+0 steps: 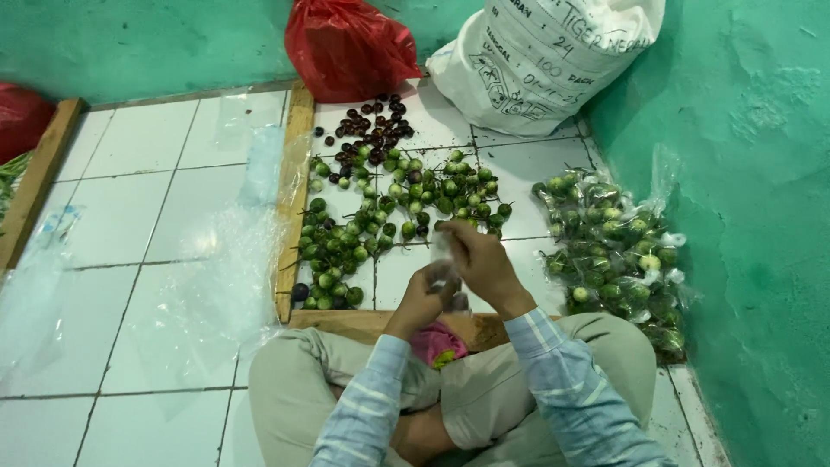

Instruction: Cleaning and sorting small green fruits using a cloth

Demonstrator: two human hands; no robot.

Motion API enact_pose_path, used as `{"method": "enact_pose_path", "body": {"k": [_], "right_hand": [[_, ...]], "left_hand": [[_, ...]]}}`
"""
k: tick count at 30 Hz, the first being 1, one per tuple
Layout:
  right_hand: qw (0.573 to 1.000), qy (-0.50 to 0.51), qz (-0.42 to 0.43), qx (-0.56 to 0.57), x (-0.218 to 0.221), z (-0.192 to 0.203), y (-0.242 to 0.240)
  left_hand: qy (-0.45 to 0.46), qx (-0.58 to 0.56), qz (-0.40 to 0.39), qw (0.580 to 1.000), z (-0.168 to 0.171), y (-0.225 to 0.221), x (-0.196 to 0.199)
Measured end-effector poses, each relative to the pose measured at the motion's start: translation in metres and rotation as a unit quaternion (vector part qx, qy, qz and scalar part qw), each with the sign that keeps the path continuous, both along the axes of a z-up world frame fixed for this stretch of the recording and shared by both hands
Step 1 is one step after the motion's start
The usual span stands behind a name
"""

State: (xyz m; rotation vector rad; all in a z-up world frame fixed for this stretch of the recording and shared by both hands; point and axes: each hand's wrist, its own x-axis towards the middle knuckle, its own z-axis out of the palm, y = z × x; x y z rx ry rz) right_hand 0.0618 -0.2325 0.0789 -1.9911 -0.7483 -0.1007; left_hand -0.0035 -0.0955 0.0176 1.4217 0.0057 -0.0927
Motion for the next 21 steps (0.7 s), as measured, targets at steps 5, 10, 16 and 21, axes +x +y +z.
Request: {"method": "enact_pose_path", "body": {"k": [5,10,16,21], "right_hand": [[0.978,0.015,-0.161,0.134,0.022,-0.011,-0.024],[0.979,-0.062,-0.146,0.131,0.025,-0.012,-0.031],[0.957,-0.151,0.057,-0.242,-0.033,0.011,0.001],[0.922,0.124,0.166,-0.328,-0.023,-0.061,0.008]], "left_hand": [[-0.045,0.128,-0.053,0.989,0.007,0.008,-0.002],[0.037,0.170,-0.113,0.978,-0.032,0.032,0.002],[0.114,0.234,-0.184,0.948,-0.038,0.049,0.002],[0.147,0.203,-0.226,0.941,-0.008,0.068,-0.004]]}}
